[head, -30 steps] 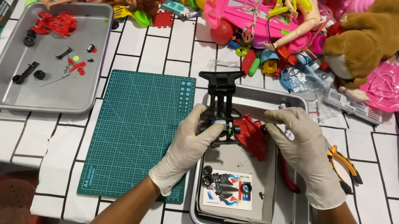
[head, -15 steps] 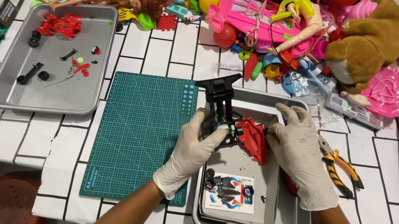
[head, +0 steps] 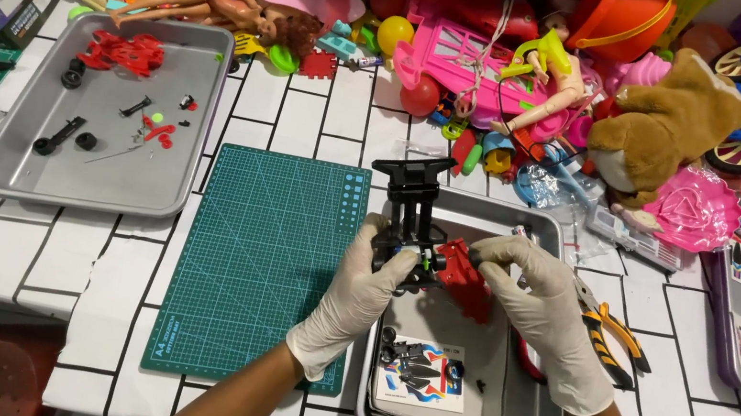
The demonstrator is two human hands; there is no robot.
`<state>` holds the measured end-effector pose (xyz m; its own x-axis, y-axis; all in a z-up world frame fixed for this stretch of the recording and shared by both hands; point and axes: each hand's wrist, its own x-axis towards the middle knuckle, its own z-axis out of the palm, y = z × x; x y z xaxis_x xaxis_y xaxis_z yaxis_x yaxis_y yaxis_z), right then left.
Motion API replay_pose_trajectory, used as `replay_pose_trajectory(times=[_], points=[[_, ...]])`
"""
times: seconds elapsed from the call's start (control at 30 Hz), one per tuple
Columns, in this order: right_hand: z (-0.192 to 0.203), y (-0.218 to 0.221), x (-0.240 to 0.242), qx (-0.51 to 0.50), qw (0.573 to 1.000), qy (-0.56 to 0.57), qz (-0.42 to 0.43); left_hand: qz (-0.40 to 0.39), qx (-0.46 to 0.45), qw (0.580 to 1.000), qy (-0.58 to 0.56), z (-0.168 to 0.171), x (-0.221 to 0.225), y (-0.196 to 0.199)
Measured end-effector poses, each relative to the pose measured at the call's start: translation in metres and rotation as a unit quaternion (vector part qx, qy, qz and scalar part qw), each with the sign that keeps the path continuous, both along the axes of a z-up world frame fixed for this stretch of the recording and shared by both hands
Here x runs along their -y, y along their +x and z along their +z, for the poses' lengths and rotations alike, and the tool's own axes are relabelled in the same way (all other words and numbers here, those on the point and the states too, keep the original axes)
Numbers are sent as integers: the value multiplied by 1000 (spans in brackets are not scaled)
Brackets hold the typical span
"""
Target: Assembling a toy car chassis by installing gears, a motor, and other small components.
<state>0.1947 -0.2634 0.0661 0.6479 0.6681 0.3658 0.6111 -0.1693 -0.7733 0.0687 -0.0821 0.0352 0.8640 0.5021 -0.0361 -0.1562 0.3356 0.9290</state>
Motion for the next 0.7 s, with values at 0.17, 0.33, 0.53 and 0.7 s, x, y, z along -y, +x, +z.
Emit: replay_pose_trajectory(times=[0.17,0.33,0.53,0.7], points=[[-2,-9,-21,-56,996,55,31,16,-8,999,51,-1,2,-3],[-5,-11,-33,-77,994,71,43,34,-18,997,74,4,3,-5],[6,-14,-35,-90,995,49,14,62,-9,994,88,14,6,-7],[8,-12,-43,-16,999,26,16,95,6,990,108,-9,7,-4]])
